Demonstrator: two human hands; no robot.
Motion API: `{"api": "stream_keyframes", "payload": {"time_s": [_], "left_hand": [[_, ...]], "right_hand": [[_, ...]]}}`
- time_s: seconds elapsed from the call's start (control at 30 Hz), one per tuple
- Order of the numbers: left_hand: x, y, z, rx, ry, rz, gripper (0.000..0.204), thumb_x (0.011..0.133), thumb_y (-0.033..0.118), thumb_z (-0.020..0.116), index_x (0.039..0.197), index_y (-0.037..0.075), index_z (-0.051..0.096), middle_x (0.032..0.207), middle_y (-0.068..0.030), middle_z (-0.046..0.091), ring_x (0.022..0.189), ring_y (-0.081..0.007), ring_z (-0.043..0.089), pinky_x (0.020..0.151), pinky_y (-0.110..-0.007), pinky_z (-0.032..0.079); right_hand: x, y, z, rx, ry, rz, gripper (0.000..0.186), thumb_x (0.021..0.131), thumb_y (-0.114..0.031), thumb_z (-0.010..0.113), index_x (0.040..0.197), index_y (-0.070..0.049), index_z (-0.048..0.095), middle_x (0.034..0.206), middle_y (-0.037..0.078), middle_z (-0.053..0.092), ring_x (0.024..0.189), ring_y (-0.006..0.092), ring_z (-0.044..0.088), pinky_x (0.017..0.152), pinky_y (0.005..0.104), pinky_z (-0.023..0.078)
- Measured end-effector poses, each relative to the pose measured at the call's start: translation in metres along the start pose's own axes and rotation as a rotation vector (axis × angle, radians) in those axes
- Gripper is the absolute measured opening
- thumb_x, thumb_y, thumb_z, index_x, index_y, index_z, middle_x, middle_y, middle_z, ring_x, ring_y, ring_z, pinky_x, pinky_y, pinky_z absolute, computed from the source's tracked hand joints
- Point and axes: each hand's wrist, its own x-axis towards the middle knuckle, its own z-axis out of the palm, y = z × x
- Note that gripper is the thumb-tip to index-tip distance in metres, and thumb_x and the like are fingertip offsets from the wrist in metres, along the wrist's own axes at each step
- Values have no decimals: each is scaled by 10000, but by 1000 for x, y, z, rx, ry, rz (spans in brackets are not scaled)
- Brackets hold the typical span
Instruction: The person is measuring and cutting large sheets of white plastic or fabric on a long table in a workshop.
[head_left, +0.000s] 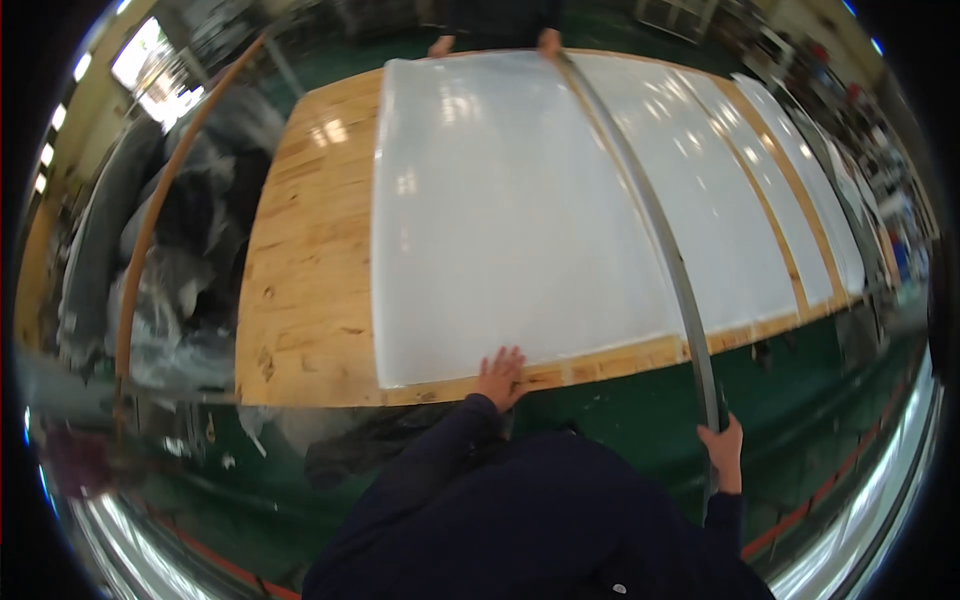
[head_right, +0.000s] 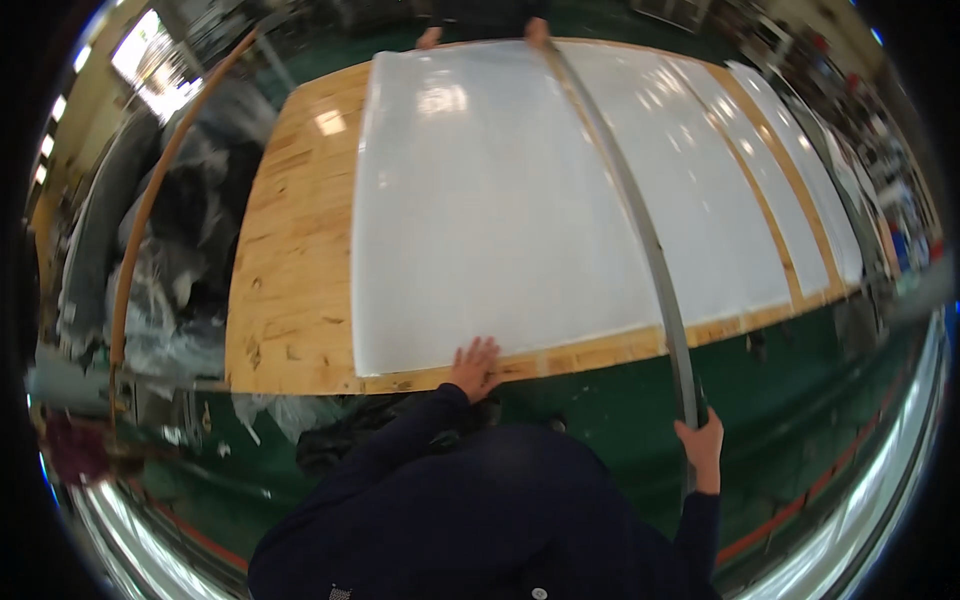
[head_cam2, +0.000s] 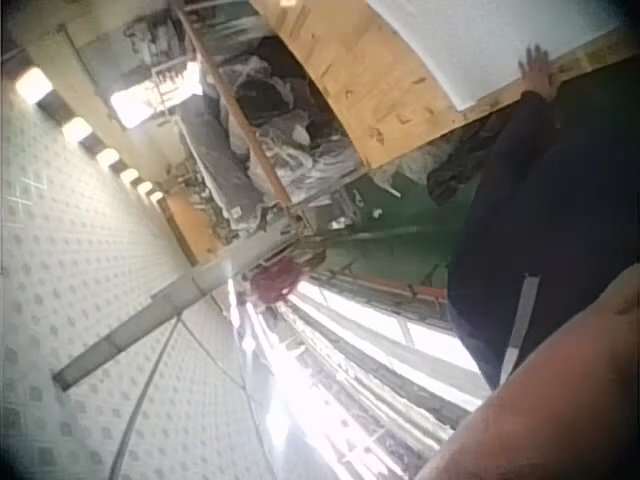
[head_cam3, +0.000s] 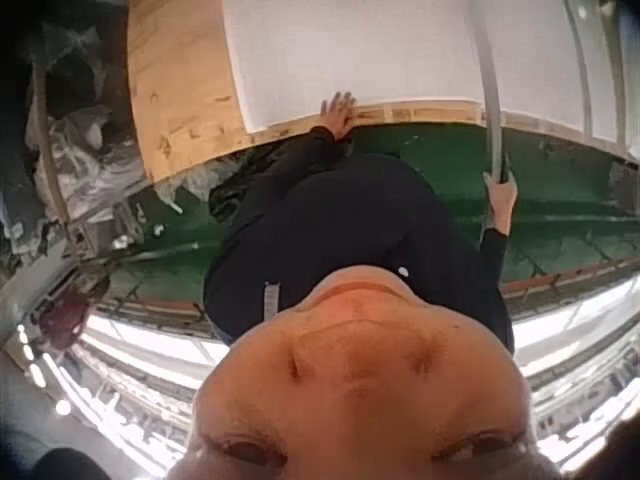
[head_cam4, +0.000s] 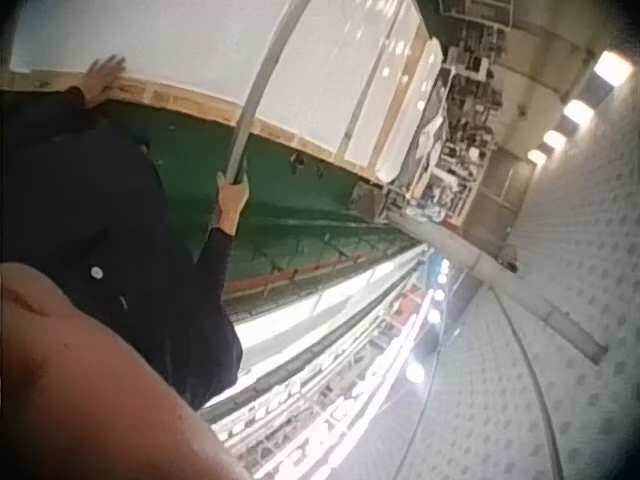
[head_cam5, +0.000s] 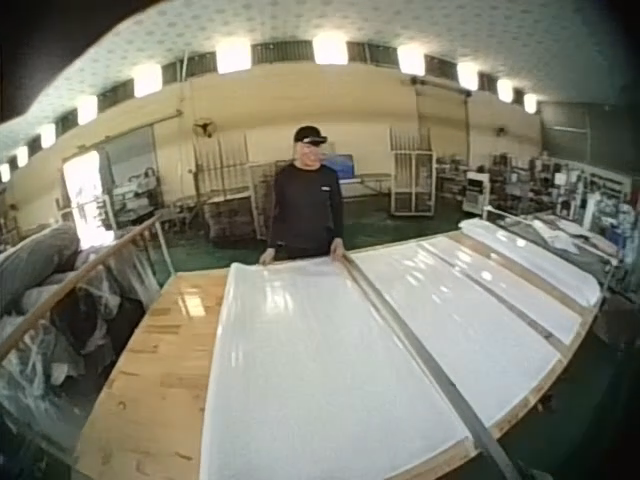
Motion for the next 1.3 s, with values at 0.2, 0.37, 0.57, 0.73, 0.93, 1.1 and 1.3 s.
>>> {"api": "stream_keyframes", "payload": {"time_s": [0.2, 0.37, 0.57, 0.73, 0.93, 1.1, 1.3], "left_hand": [[6, 21, -5, -10, 14, -168, 731, 836, 449, 519, 1420, 135, 212, 1505, -67, 106, 1387, -288, 53, 1045, -619, 80], [49, 48, -3, 11, 30, -409, 778, 822, 455, 544, 1435, 162, 164, 1512, -53, 65, 1391, -283, 9, 1043, -624, 53], [99, 77, 11, -11, 71, -421, 773, 822, 444, 542, 1433, 156, 168, 1513, -72, 55, 1390, -294, 3, 1036, -637, 36], [137, 104, 20, -22, 55, -413, 791, 822, 467, 540, 1438, 162, 149, 1513, -77, 44, 1389, -301, -14, 1030, -646, 40], [194, 116, 5, 5, 45, -400, 829, 804, 501, 552, 1443, 183, 130, 1512, -85, 45, 1386, -317, -19, 1020, -661, 50], [255, 112, -8, 17, 1, -409, 871, 781, 549, 559, 1446, 202, 115, 1513, -88, 29, 1384, -328, -22, 1014, -668, 54], [321, 104, -18, 24, -40, -412, 901, 765, 592, 556, 1448, 217, 104, 1515, -87, -7, 1381, -338, -52, 996, -690, 41]], "right_hand": [[0, -30, -43, -89, 60, 88, 745, 609, -240, 753, 1172, 151, 460, 1088, 288, 562, 1028, 338, 567, 868, 361, 449], [12, -23, -66, -86, 26, 131, 803, 602, -267, 757, 1197, 166, 434, 1121, 312, 542, 1068, 358, 549, 884, 367, 447], [28, 10, -65, -76, -23, 92, 807, 602, -299, 751, 1188, 163, 444, 1124, 314, 538, 1067, 360, 548, 881, 371, 450], [35, 31, -55, -19, -48, 49, 779, 593, -299, 741, 1152, 169, 468, 1055, 315, 570, 1028, 364, 570, 878, 370, 452], [45, 50, -46, -12, -73, 71, 782, 581, -299, 744, 1149, 166, 473, 1068, 321, 564, 1045, 369, 562, 888, 371, 448], [51, 50, -45, 88, -63, 100, 671, 581, -273, 748, 1053, 147, 524, 924, 284, 613, 912, 346, 621, 768, 370, 484], [65, 32, -56, 117, -78, 76, 469, 584, -216, 738, 885, 88, 548, 714, 210, 602, 698, 293, 640, 613, 358, 473]]}}
